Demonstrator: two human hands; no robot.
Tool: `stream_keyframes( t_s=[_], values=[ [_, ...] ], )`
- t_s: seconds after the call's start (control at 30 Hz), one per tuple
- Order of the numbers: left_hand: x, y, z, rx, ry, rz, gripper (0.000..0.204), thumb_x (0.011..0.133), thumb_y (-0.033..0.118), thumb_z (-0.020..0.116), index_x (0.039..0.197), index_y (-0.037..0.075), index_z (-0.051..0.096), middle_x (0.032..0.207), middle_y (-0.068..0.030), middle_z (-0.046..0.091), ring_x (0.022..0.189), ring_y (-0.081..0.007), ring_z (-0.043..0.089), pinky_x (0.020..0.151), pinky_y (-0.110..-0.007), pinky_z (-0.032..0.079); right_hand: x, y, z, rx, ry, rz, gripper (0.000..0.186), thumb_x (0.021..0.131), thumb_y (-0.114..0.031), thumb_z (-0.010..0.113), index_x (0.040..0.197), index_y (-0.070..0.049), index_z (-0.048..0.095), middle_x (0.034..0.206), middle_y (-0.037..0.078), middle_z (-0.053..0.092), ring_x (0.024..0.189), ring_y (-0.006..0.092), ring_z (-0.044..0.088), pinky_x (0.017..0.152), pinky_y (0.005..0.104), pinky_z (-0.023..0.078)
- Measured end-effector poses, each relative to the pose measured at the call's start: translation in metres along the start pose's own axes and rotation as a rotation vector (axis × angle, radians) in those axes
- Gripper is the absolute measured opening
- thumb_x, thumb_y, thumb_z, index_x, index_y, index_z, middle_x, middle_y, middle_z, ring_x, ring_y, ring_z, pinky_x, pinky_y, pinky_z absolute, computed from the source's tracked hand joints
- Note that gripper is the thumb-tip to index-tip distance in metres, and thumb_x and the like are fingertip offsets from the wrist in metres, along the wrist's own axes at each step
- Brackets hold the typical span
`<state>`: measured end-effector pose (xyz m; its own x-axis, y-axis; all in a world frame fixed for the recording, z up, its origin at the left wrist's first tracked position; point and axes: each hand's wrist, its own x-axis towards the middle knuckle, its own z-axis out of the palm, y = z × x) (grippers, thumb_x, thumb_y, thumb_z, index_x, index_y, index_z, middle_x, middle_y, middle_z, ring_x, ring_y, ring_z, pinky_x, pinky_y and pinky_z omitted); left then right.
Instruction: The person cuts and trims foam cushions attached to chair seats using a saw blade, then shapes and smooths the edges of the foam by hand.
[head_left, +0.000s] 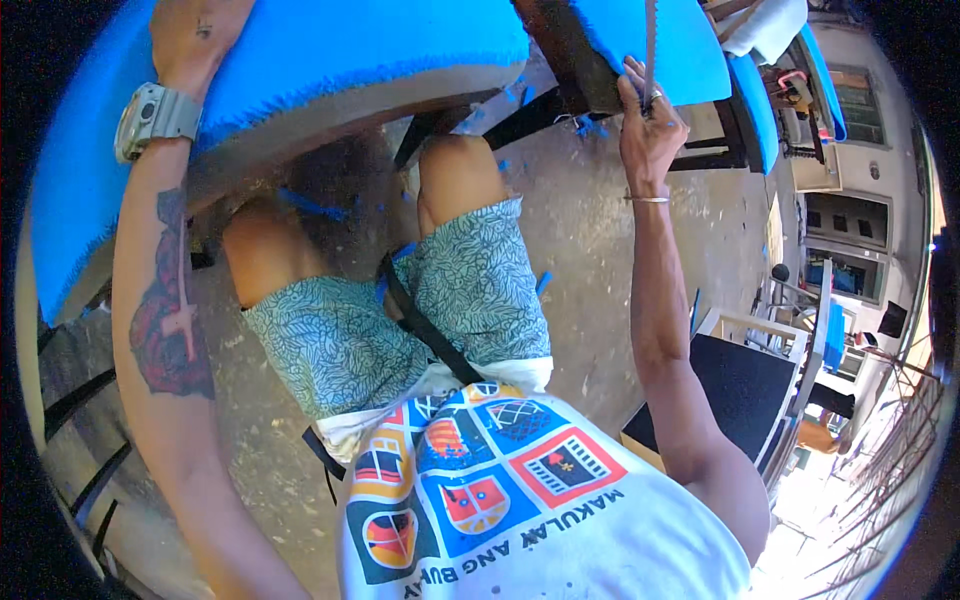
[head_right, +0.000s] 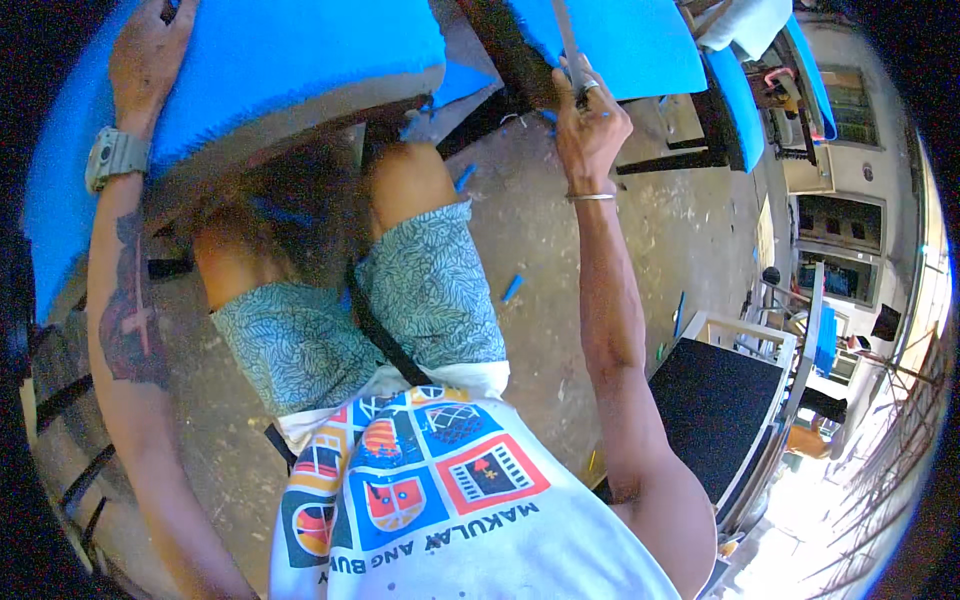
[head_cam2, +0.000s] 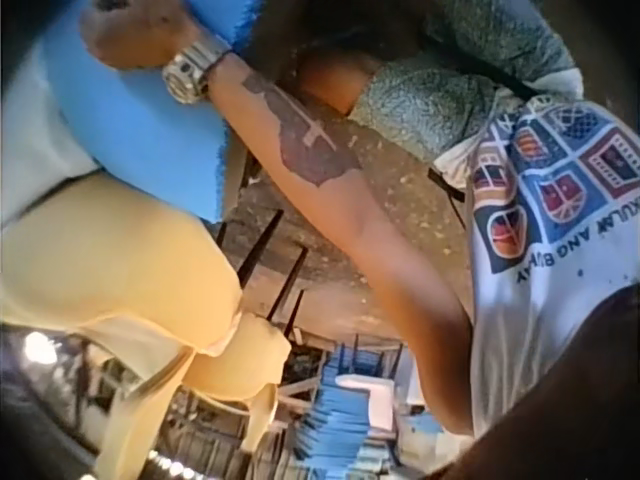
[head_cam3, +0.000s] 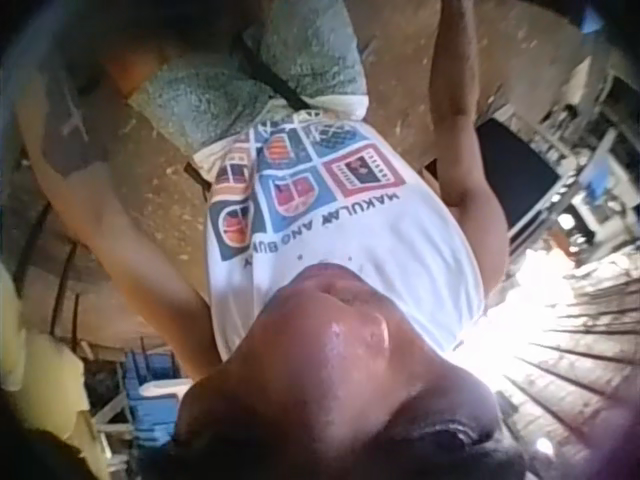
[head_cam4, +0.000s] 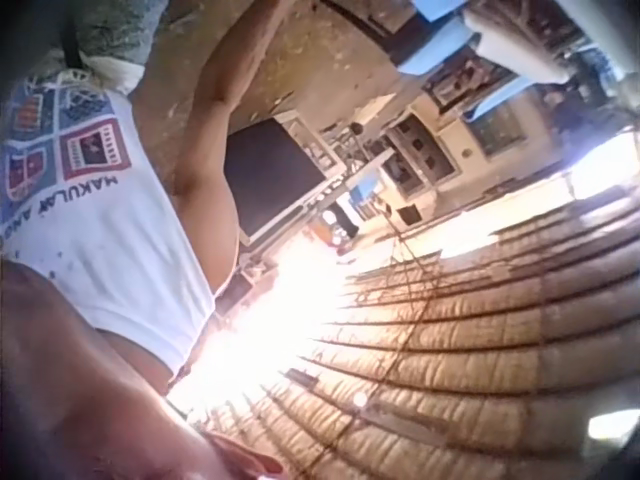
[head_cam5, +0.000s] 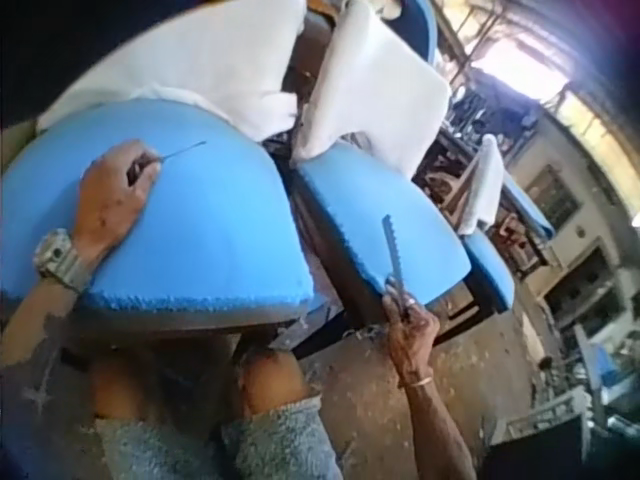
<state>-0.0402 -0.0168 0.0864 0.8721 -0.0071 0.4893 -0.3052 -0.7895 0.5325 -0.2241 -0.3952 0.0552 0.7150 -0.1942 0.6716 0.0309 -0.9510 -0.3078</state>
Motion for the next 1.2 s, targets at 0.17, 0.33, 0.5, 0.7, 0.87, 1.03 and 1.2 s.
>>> stream_keyframes(
  t_s=[0.17,0.33,0.5,0.7,0.87,1.03,1.2],
  values=[
    [0.003,0.003,-0.004,0.084,-0.044,-0.017,0.016,0.087,0.016,0.057,0.091,0.002,0.063,0.085,-0.0108,0.064,0.074,-0.0257,0.057,0.072,-0.035,0.046,-0.009,0.000,0.006,-0.026,0.015,-0.116,0.024,0.084,-0.013,0.068,0.107,-0.005,0.070,0.114,0.002,0.068,0.105,0.0167,0.063,0.087,0.0271,0.049],
    [0.005,-0.010,0.003,0.055,-0.022,0.074,0.014,0.087,0.015,0.057,0.090,0.002,0.062,0.082,-0.0096,0.062,0.072,-0.0238,0.055,0.071,-0.034,0.045,-0.023,-0.007,0.016,-0.204,0.024,-0.160,0.029,0.080,-0.008,0.069,0.109,-0.006,0.069,0.128,0.004,0.060,0.123,0.0219,0.054,0.091,0.0281,0.048],
    [-0.001,-0.019,0.008,-0.023,0.106,0.327,0.017,0.088,0.020,0.057,0.094,0.005,0.063,0.085,-0.0070,0.063,0.073,-0.0216,0.056,0.069,-0.033,0.046,-0.037,-0.007,0.020,-0.247,0.011,-0.140,0.033,0.085,-0.011,0.065,0.117,-0.004,0.064,0.136,0.004,0.054,0.132,0.0226,0.044,0.097,0.0293,0.044],
    [-0.008,-0.009,-0.003,-0.023,0.113,0.308,0.025,0.093,0.032,0.056,0.107,0.015,0.068,0.098,-0.0014,0.069,0.080,-0.0189,0.062,0.070,-0.032,0.048,-0.034,-0.025,-0.002,-0.252,-0.076,-0.123,0.043,0.084,-0.009,0.065,0.126,-0.005,0.058,0.133,0.004,0.056,0.130,0.0222,0.045,0.096,0.0294,0.045],
    [-0.011,0.001,-0.004,-0.092,0.228,0.349,0.019,0.090,0.030,0.057,0.103,0.020,0.069,0.091,-0.0011,0.068,0.076,-0.0191,0.060,0.066,-0.035,0.048,-0.009,-0.072,-0.028,0.124,-0.229,0.228,0.045,0.083,-0.010,0.066,0.127,-0.004,0.056,0.114,0.006,0.066,0.115,0.0207,0.055,0.090,0.0291,0.047],
    [-0.014,0.003,-0.012,-0.275,0.189,0.113,0.025,0.091,0.029,0.057,0.109,0.012,0.063,0.090,-0.0056,0.066,0.074,-0.0191,0.059,0.066,-0.034,0.048,0.045,-0.113,0.000,0.433,-0.377,0.038,0.041,0.083,-0.016,0.069,0.114,0.008,0.057,0.085,0.009,0.067,0.071,0.0179,0.062,0.067,0.0279,0.050],
    [-0.014,0.009,-0.019,-0.461,0.357,0.010,0.036,0.092,0.032,0.056,0.115,0.003,0.055,0.093,-0.0121,0.065,0.075,-0.0202,0.059,0.068,-0.033,0.048,0.097,-0.192,0.089,0.737,-0.414,0.191,0.040,0.076,-0.012,0.066,0.108,0.007,0.051,0.078,0.020,0.065,0.063,0.0299,0.062,0.056,0.0381,0.051]
  ],
)
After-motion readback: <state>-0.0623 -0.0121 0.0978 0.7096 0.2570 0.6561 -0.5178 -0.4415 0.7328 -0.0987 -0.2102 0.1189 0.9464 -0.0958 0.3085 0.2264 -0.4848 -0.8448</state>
